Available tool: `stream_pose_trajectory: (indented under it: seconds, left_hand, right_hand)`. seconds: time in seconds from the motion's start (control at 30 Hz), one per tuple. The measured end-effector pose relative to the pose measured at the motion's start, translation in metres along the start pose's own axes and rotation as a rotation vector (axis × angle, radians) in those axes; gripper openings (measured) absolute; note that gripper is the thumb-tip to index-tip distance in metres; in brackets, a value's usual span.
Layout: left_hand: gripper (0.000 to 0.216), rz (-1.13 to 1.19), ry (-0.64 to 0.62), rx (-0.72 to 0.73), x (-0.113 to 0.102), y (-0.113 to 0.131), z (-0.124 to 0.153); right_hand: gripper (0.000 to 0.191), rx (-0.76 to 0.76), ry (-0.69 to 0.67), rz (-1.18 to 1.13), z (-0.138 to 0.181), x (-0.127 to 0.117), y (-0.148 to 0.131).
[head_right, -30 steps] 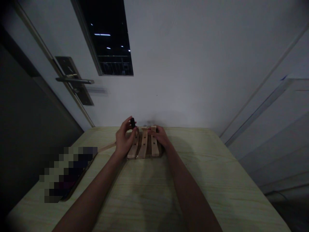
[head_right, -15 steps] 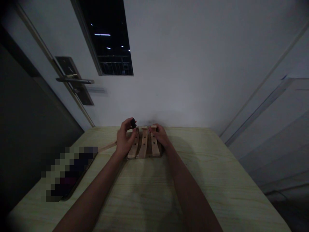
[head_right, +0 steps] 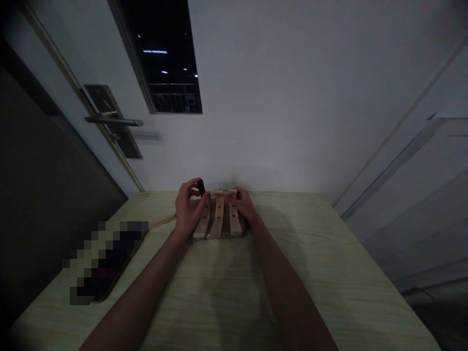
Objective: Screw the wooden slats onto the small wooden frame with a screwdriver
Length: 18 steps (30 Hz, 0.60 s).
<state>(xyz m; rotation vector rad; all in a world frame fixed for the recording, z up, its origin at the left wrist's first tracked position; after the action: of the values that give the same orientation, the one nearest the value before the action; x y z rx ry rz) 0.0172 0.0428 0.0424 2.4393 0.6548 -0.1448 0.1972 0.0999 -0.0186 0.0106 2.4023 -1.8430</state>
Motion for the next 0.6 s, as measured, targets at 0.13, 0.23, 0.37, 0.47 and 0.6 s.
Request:
stream_pose_trajectory:
  seconds: [0.13,0.23,0.37,0.47,0.6]
  left_hand:
    - [0.045,0.002,-0.009,0.023,0.0000,0.0005,0.0010]
    - [0.046,0.001,-0.015,0.047,0.0006,0.0010,0.0017]
    - [0.044,0.017,0.000,0.025,0.0008,0.0007,0.0025]
    - [0.044,0.040,0.006,-0.016,0.0008,0.0002,0.0026]
    - [0.042,0.056,-0.021,-0.006,0.0014,0.0014,0.0013]
  right_hand:
    - [0.033,-0.004,-0.008,-0.018,-0.0011,0.0003,0.0016]
    - [0.031,-0.023,-0.006,-0.014,-0.0011,0.0003,0.0000]
    - [0.033,-0.010,0.006,-0.009,-0.0007,0.0000,-0.0004]
    - [0.033,-0.006,-0.002,-0.010,-0.0008,0.0001,0.0007]
    - [0.033,-0.012,-0.005,-0.014,-0.0008,0.0001,0.0005]
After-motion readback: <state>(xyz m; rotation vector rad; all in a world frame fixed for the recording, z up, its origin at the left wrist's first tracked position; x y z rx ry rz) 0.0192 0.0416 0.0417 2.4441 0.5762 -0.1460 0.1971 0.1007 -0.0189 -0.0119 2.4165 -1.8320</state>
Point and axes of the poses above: each hand's wrist, its own z-axis away from the middle knuckle, its own x-axis out of the palm, y = z × x, the point moved 4 cm from there along -z, towards the middle knuckle, and after that the axes turned 3 degrees about z, right-handed, at the moved point
